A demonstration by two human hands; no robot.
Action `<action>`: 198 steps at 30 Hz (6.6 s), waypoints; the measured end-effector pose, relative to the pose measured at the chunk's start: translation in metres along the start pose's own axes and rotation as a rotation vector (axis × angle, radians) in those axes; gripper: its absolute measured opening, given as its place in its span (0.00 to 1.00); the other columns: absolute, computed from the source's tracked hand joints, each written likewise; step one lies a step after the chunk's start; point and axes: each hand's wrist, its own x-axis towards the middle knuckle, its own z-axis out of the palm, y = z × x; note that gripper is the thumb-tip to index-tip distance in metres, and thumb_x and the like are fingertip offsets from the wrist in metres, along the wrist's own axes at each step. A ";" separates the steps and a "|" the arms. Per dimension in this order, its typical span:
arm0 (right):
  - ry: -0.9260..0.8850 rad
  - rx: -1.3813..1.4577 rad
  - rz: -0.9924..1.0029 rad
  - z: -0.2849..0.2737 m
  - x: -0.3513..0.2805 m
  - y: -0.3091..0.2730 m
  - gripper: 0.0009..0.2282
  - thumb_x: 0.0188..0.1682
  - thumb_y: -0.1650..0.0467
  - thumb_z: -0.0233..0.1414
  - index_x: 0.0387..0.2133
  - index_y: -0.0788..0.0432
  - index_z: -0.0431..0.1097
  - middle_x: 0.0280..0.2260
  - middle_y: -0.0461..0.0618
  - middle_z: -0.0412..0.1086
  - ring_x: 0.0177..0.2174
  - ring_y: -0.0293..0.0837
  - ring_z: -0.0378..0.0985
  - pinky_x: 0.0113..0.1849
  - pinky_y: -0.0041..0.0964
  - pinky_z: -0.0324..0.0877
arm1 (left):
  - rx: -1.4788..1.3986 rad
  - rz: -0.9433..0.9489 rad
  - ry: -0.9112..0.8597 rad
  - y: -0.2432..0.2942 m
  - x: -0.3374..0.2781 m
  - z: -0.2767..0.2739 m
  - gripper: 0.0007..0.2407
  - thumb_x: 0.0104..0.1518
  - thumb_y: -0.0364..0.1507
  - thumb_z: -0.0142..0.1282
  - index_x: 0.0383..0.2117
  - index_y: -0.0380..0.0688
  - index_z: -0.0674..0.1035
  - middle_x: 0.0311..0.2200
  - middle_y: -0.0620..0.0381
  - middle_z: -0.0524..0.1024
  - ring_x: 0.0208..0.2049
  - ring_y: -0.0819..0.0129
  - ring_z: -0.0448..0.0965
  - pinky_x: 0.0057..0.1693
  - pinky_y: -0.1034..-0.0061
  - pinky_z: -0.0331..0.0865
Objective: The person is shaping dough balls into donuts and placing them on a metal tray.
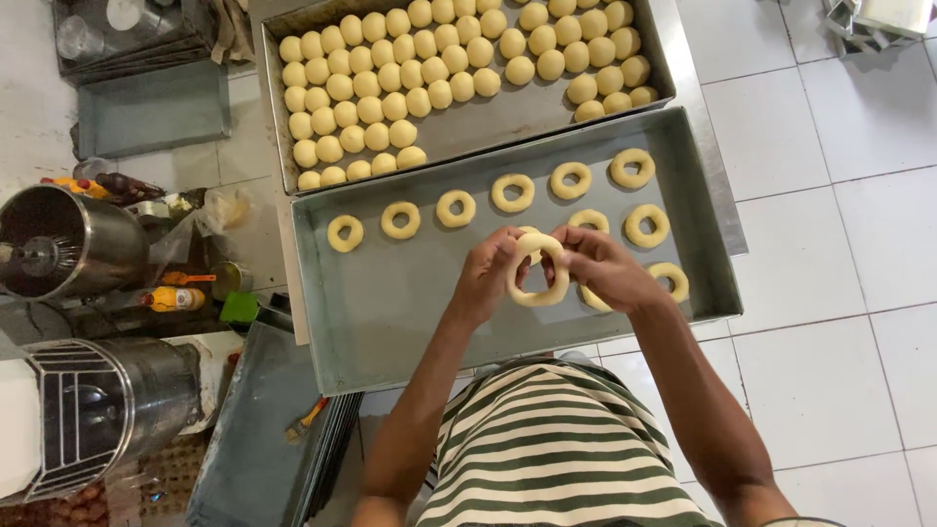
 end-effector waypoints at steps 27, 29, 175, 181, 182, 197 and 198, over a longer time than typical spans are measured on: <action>0.333 -0.571 0.254 -0.067 -0.015 0.201 0.18 0.49 0.75 0.41 0.51 0.64 0.72 0.39 0.56 0.75 0.33 0.48 0.80 0.36 0.41 0.78 | 0.567 -0.183 0.299 -0.208 -0.039 0.000 0.26 0.70 0.46 0.32 0.48 0.36 0.80 0.44 0.40 0.79 0.49 0.45 0.76 0.57 0.59 0.66; 0.356 -0.659 0.242 -0.062 -0.014 0.197 0.18 0.48 0.76 0.42 0.51 0.63 0.72 0.41 0.56 0.74 0.36 0.49 0.80 0.38 0.41 0.78 | 0.572 -0.199 0.291 -0.191 -0.038 0.004 0.26 0.70 0.46 0.31 0.48 0.37 0.80 0.44 0.40 0.79 0.49 0.45 0.76 0.57 0.59 0.65; 0.287 -0.486 -0.170 0.049 0.035 0.006 0.23 0.49 0.73 0.60 0.59 0.59 0.66 0.37 0.45 0.76 0.36 0.32 0.78 0.39 0.27 0.75 | -0.121 0.177 0.553 -0.012 -0.025 0.013 0.21 0.60 0.22 0.61 0.60 0.35 0.72 0.49 0.55 0.77 0.48 0.73 0.78 0.54 0.79 0.76; 0.238 -0.652 -0.221 0.063 0.030 -0.012 0.15 0.47 0.74 0.61 0.48 0.63 0.75 0.40 0.46 0.75 0.37 0.34 0.77 0.38 0.29 0.75 | -0.069 0.223 0.519 -0.011 -0.029 0.012 0.14 0.63 0.21 0.60 0.54 0.30 0.77 0.49 0.53 0.77 0.48 0.71 0.79 0.55 0.76 0.78; 0.243 -0.647 -0.234 0.061 0.030 -0.009 0.15 0.47 0.74 0.61 0.48 0.63 0.75 0.39 0.46 0.75 0.37 0.34 0.77 0.38 0.29 0.75 | -0.095 0.245 0.497 -0.011 -0.029 0.012 0.15 0.61 0.21 0.61 0.54 0.31 0.76 0.49 0.53 0.76 0.49 0.71 0.79 0.56 0.76 0.78; 0.262 -0.804 -0.171 0.072 0.028 -0.021 0.15 0.44 0.73 0.63 0.45 0.61 0.77 0.37 0.45 0.77 0.31 0.33 0.77 0.34 0.29 0.75 | -0.096 0.112 0.450 0.001 -0.037 0.005 0.15 0.60 0.21 0.60 0.53 0.33 0.77 0.46 0.55 0.80 0.46 0.74 0.80 0.53 0.77 0.77; 0.267 -0.830 -0.160 0.071 0.028 -0.018 0.13 0.44 0.73 0.64 0.43 0.61 0.78 0.35 0.45 0.78 0.29 0.33 0.76 0.33 0.29 0.74 | -0.101 0.102 0.438 0.001 -0.037 0.005 0.15 0.60 0.21 0.60 0.53 0.33 0.77 0.45 0.55 0.80 0.46 0.74 0.80 0.53 0.78 0.77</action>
